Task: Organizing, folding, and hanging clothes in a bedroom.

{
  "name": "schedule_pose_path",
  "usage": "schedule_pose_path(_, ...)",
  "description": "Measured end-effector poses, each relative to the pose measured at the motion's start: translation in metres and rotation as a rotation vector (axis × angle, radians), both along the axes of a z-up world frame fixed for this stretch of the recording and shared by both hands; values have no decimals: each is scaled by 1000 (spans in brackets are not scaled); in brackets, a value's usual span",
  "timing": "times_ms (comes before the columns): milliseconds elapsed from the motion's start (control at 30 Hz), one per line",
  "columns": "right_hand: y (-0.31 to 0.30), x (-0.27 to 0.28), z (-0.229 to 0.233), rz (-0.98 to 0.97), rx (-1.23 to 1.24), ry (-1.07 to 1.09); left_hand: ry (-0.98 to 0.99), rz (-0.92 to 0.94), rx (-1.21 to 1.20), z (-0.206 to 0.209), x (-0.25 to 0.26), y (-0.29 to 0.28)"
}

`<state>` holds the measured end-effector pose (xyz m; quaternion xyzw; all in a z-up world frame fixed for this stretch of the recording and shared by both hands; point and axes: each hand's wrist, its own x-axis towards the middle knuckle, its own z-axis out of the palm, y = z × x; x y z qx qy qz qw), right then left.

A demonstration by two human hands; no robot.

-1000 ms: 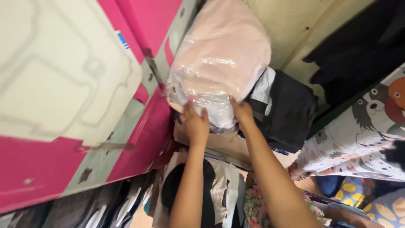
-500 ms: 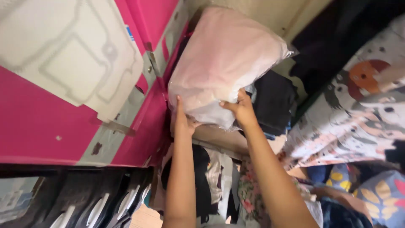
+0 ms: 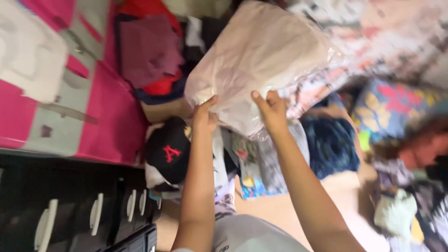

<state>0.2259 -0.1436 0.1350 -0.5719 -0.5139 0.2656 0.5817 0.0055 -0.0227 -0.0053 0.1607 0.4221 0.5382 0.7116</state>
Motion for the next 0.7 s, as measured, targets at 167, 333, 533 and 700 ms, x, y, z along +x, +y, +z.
schedule_pose_path(167, -119, 105, -8, -270, -433, -271, 203, -224, -97, 30, 108, -88)
schedule_pose_path(333, -202, 125, 18, -305, -878, -818, 736, -615, 59, -30, 157, -102)
schedule_pose_path(533, -205, 105, -47, -177, -580, -977, 1119, -645, 542, -53, 117, -96)
schedule_pose_path(700, -201, 59, -67, 14, -515, -1146, 684, -853, 327, -21, 119, -107)
